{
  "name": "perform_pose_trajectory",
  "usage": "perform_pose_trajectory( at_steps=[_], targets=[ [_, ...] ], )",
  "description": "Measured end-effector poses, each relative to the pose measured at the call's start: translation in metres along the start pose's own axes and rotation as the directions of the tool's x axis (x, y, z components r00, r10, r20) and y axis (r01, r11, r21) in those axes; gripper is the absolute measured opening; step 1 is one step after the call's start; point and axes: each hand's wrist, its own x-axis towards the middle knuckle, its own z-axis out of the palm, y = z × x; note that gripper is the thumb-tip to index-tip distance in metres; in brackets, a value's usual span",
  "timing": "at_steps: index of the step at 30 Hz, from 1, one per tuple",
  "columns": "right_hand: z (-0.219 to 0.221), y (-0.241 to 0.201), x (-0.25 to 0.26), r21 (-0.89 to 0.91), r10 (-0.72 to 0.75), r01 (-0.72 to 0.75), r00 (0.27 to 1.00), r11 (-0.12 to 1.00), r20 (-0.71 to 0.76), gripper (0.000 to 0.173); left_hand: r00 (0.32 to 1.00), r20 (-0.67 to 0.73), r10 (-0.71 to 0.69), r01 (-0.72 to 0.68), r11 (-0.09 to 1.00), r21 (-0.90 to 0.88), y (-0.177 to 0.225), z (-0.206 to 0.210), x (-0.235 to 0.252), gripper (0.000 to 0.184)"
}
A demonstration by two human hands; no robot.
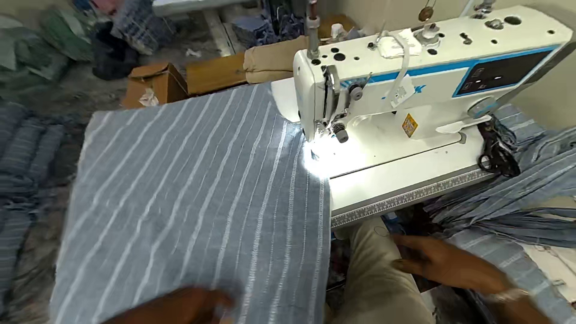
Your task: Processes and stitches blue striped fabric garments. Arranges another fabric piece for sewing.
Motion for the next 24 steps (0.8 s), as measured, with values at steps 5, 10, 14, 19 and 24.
perform_pose_trajectory(
  at_steps=[5, 10, 14, 19, 24],
  targets=[
    [0.104, -0.074, 0.103, 0.698, -0.457, 0.349, 0.889, 0.625, -0.035, 0.046, 0.690, -0.705, 0.168, -0.026, 0.978, 0.208, 0.043, -0.122, 0.100, 0.041],
    [0.128, -0.064, 0.073, 0.567, -0.403, 0.260, 0.904, 0.782, 0.142, 0.035, 0.472, -0.873, 0.124, 0.133, 0.969, 0.210, 0.004, -0.129, 0.184, 0.076],
    [0.119, -0.016, 0.044, 0.474, -0.420, 0.262, 0.868, 0.841, 0.265, 0.031, 0.383, -0.918, 0.108, 0.225, 0.952, 0.206, 0.011, -0.051, 0.182, 0.087],
    [0.092, -0.020, 0.073, 0.614, -0.392, 0.345, 0.918, 0.710, -0.062, 0.061, 0.365, -0.919, 0.153, 0.161, 0.961, 0.224, 0.015, -0.018, 0.168, 0.080],
    [0.073, -0.068, 0.075, 0.514, -0.180, 0.389, 0.895, 0.765, -0.409, 0.028, 0.596, -0.737, 0.318, -0.067, 0.935, 0.350, 0.122, -0.063, 0.182, 0.030]
  ],
)
